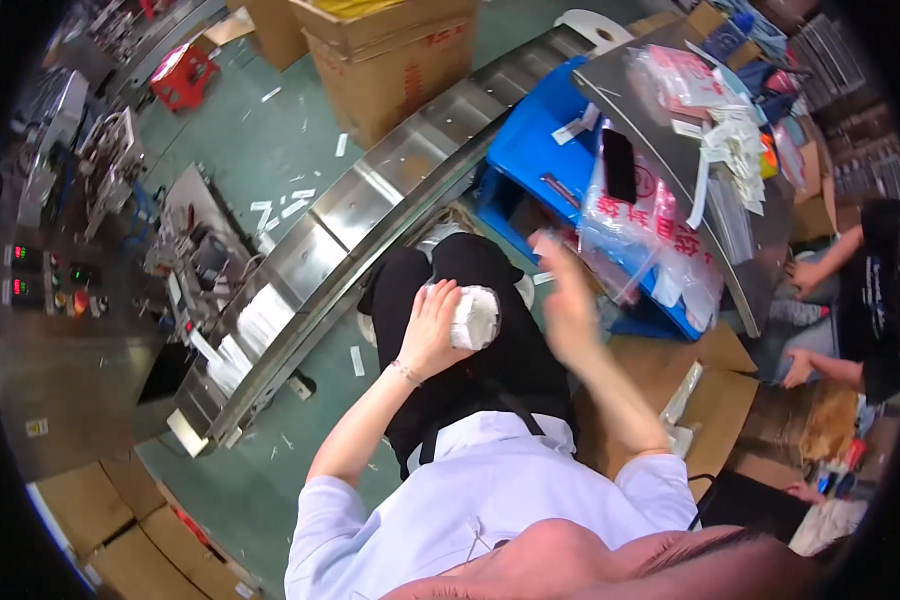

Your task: Manually packaging small white products into plastic bags at a factory production line.

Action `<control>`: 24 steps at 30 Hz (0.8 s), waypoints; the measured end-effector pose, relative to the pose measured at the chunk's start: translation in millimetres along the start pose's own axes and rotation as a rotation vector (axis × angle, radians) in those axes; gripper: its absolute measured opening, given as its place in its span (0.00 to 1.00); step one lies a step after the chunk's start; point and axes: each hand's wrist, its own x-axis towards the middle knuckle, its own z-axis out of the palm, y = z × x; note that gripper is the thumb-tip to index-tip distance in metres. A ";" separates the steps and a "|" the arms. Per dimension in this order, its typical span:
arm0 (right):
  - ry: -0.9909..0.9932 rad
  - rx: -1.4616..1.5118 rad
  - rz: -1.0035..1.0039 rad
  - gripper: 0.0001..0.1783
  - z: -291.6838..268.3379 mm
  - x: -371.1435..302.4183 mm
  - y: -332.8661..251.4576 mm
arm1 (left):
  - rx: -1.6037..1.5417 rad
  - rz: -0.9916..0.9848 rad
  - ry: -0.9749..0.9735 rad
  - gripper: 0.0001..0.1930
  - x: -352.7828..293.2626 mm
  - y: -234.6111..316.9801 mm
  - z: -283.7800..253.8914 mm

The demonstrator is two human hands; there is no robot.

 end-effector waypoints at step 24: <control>-0.118 0.262 0.321 0.10 45.5 -30.1 95.1 | -0.598 -0.271 0.103 0.23 0.6 24.6 -14.9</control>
